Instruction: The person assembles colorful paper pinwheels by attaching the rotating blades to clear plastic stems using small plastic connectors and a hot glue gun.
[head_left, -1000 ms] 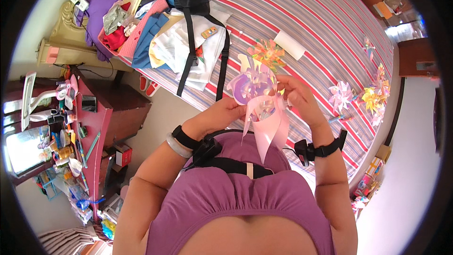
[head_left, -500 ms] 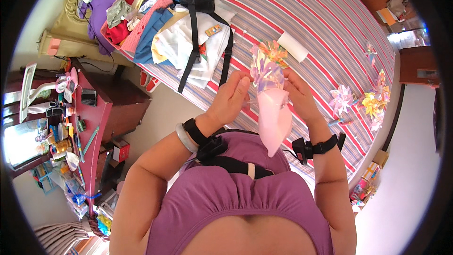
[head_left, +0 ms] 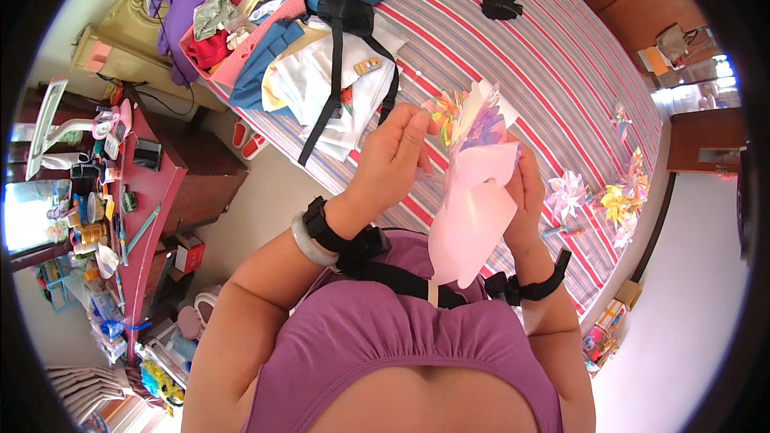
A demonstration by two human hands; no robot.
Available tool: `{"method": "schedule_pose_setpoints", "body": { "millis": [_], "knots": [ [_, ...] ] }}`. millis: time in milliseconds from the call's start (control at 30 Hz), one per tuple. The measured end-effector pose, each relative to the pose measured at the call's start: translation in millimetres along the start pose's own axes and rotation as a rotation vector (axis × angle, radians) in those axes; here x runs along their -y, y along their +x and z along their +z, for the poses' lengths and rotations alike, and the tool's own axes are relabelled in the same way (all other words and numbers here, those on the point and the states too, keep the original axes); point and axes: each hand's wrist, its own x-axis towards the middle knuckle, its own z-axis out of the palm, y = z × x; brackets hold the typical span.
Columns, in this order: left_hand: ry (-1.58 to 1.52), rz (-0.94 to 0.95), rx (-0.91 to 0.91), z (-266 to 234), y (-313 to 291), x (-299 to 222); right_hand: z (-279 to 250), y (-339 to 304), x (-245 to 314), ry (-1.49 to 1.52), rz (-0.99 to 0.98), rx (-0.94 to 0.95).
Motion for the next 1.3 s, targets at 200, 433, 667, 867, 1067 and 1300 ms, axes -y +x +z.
{"method": "schedule_pose_setpoints", "body": {
  "millis": [200, 433, 667, 867, 1067, 1300],
  "knots": [
    [0.142, 0.099, 0.010, -1.9, -8.3, -14.0, 7.2, -6.0, 15.5, 0.060, -0.032, -0.031],
    [0.287, 0.260, 0.079, -5.7, -13.9, -18.3, 11.1, -2.4, 31.6, 0.171, 0.163, 0.002],
    [0.339, 0.301, 0.124, -8.7, -8.6, -28.3, 12.1, -4.1, 38.8, 0.168, 0.264, 0.087],
    [0.018, -0.008, 0.017, -15.7, -3.0, -33.2, 28.8, 1.3, 54.5, -0.263, -0.307, -0.130],
    [-0.016, -0.188, 0.126, -21.6, -7.8, -49.4, 4.7, 2.0, 84.6, -0.561, -0.434, 0.390],
    [0.023, 0.014, 0.120, -46.5, -22.0, -69.1, 36.0, -1.3, 105.0, -0.421, -0.326, 0.381]
  ]
}}
